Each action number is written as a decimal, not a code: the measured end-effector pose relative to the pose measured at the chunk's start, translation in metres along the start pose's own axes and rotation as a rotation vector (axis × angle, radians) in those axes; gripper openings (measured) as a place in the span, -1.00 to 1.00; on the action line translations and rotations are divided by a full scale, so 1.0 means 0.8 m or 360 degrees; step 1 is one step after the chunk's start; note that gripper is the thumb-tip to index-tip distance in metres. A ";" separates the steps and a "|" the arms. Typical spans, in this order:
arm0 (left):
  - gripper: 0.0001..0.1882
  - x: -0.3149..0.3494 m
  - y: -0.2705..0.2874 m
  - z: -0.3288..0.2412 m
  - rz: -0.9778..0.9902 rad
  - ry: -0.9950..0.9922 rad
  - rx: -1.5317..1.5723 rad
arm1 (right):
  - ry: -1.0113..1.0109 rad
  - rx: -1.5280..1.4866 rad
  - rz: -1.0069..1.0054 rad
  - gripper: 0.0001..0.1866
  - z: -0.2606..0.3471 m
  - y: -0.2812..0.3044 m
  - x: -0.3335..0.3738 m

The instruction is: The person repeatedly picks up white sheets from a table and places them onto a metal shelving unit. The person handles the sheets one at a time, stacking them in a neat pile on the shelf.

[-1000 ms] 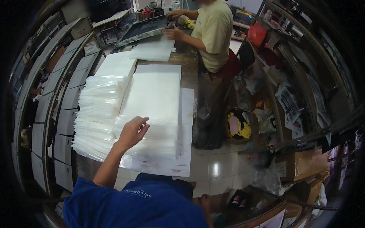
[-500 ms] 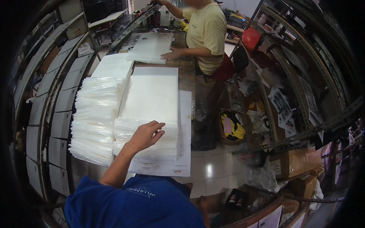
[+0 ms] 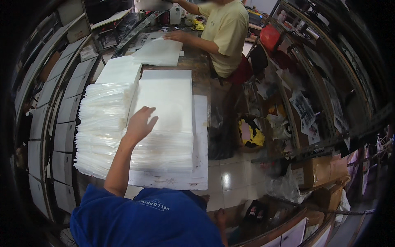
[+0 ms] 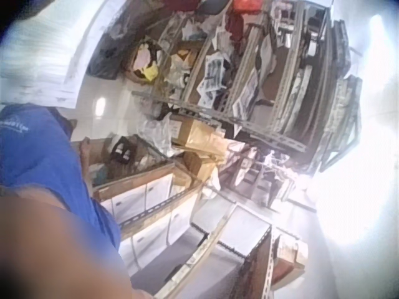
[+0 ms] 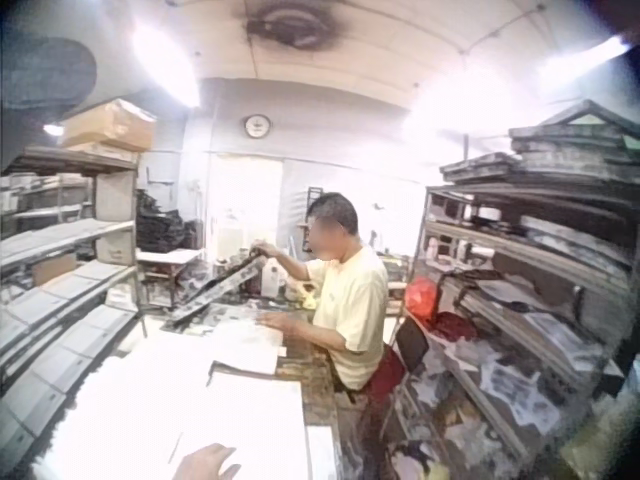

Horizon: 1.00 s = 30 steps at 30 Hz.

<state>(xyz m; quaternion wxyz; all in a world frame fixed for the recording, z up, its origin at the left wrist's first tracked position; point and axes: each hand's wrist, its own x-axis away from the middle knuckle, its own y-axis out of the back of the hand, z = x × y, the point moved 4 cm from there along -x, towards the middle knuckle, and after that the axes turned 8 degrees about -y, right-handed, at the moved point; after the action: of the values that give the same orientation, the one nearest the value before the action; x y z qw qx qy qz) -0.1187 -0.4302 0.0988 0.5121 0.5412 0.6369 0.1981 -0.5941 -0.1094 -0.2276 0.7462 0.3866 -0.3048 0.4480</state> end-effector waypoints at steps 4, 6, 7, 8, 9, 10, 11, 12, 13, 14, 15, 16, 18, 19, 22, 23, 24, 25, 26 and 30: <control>-0.59 -0.018 0.004 0.024 -0.0080 0.0022 -0.0183 | -0.0062 -0.0093 -0.0025 -0.72 -0.020 -0.006 -0.012; -0.43 -0.030 0.000 0.045 -0.0017 0.0091 -0.0241 | -0.0058 -0.0148 -0.0047 -0.66 -0.035 -0.008 -0.011; -0.39 -0.041 0.001 0.052 -0.0119 0.0061 -0.0346 | -0.0054 -0.0177 -0.0060 -0.63 -0.044 -0.007 -0.012; -0.35 -0.051 0.000 0.061 -0.0218 0.0037 -0.0450 | -0.0086 -0.0160 -0.0069 -0.62 -0.050 -0.006 -0.008; -0.31 -0.061 0.003 0.070 -0.0322 0.0014 -0.0562 | -0.0115 -0.0140 -0.0069 -0.61 -0.052 -0.006 -0.004; -0.31 -0.071 0.003 0.077 -0.0353 -0.0049 -0.0728 | -0.0144 -0.0120 -0.0070 -0.60 -0.055 -0.006 0.000; -0.31 -0.082 0.000 0.085 -0.0382 -0.0118 -0.0885 | -0.0152 -0.0078 -0.0095 -0.60 -0.051 -0.006 0.012; -0.31 -0.090 -0.001 0.094 -0.0415 -0.0184 -0.1050 | -0.0156 -0.0031 -0.0112 -0.61 -0.044 -0.006 0.027; -0.30 -0.098 -0.009 0.113 -0.0288 -0.0211 -0.1142 | -0.0159 0.0016 -0.0130 -0.61 -0.042 -0.006 0.036; -0.29 -0.108 -0.023 0.134 -0.0158 -0.0249 -0.1227 | -0.0160 0.0018 -0.0145 -0.62 -0.047 -0.004 0.040; -0.28 -0.112 -0.032 0.150 -0.0028 -0.0280 -0.1320 | -0.0158 0.0026 -0.0151 -0.62 -0.053 -0.001 0.040; -0.46 -0.112 -0.041 0.165 0.0039 -0.0309 -0.1494 | -0.0155 0.0036 -0.0157 -0.63 -0.060 0.003 0.039; -0.63 -0.127 -0.062 0.192 0.0578 -0.0170 -0.1356 | -0.0053 0.0030 -0.0145 -0.64 -0.081 0.012 0.029; -0.70 -0.131 -0.072 0.206 0.0846 -0.0103 -0.1284 | -0.0003 0.0025 -0.0139 -0.65 -0.085 0.012 0.029; -0.80 -0.113 -0.089 0.236 0.0592 -0.0524 -0.1432 | -0.0193 -0.0249 -0.0282 -0.69 -0.085 0.010 0.042; -0.80 -0.116 -0.087 0.239 0.0695 -0.0457 -0.1419 | -0.0154 -0.0250 -0.0283 -0.70 -0.082 0.006 0.045; -0.80 -0.119 -0.085 0.238 0.0796 -0.0404 -0.1409 | -0.0122 -0.0266 -0.0286 -0.71 -0.090 0.006 0.048; -0.82 -0.120 -0.079 0.240 0.0757 -0.0442 -0.1389 | -0.0085 -0.0280 -0.0288 -0.72 -0.095 0.004 0.048; -0.84 -0.125 -0.076 0.238 0.0719 -0.0478 -0.1364 | 0.0023 -0.0255 -0.0253 -0.76 -0.106 0.004 0.034; -0.89 -0.179 -0.065 0.138 0.0422 -0.0538 -0.1006 | 0.0392 -0.0322 -0.0395 -0.88 -0.096 0.009 -0.005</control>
<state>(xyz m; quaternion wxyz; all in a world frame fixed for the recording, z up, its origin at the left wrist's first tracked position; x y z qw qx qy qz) -0.0642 -0.6091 0.0756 0.7214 0.4594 0.3754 0.3571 -0.5941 -0.0438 -0.2680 0.8624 0.2865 -0.2047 0.3637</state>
